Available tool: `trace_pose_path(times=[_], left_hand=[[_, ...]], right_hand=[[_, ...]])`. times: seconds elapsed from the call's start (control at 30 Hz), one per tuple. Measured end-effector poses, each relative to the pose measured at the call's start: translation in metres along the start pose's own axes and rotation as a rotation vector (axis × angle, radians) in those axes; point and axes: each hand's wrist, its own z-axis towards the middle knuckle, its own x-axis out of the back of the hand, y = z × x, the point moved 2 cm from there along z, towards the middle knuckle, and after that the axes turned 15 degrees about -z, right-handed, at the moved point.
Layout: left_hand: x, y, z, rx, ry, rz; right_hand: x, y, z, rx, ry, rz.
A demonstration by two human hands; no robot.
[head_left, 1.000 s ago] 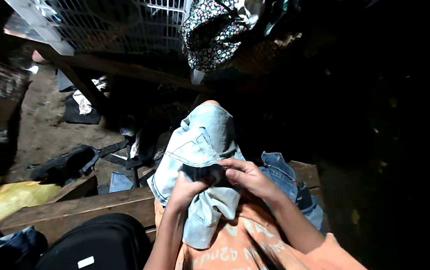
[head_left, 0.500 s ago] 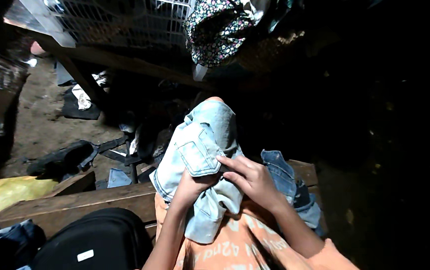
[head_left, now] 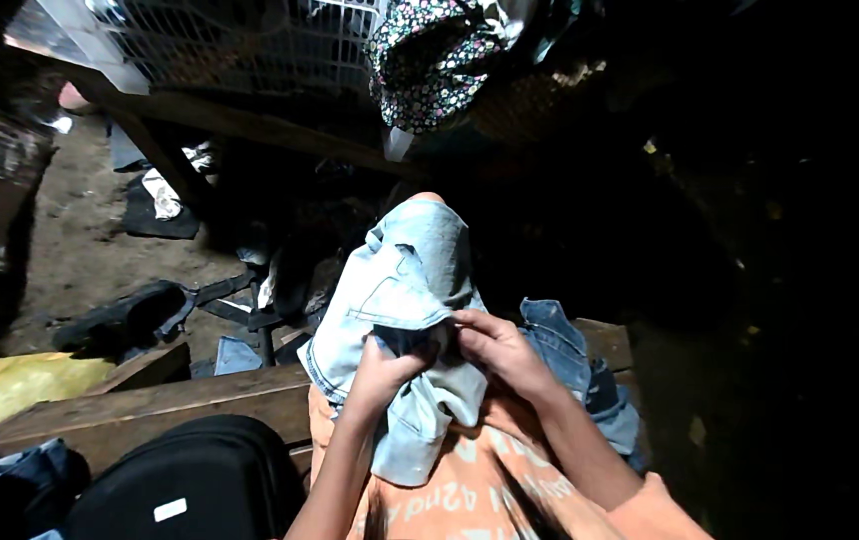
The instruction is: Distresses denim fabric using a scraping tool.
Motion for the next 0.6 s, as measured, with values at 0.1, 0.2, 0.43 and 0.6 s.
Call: trace_pose_path(times=[0.1, 0.2, 0.43, 0.6], left_hand=[[-0.001, 0.000, -0.001, 0.014, 0.048, -0.001], [-0.002, 0.001, -0.002, 0.035, 0.061, -0.032], [0.002, 0.000, -0.002, -0.056, -0.028, -0.014], [0.001, -0.001, -0.001, -0.017, -0.024, -0.077]], right_hand=[[0.008, 0.000, 0.003, -0.221, -0.188, 0.279], [0.010, -0.002, 0.000, -0.258, -0.183, 0.246], [0.002, -0.005, -0.017, 0.185, 0.073, -0.703], [0.001, -0.006, -0.011, 0.131, 0.116, -0.450]])
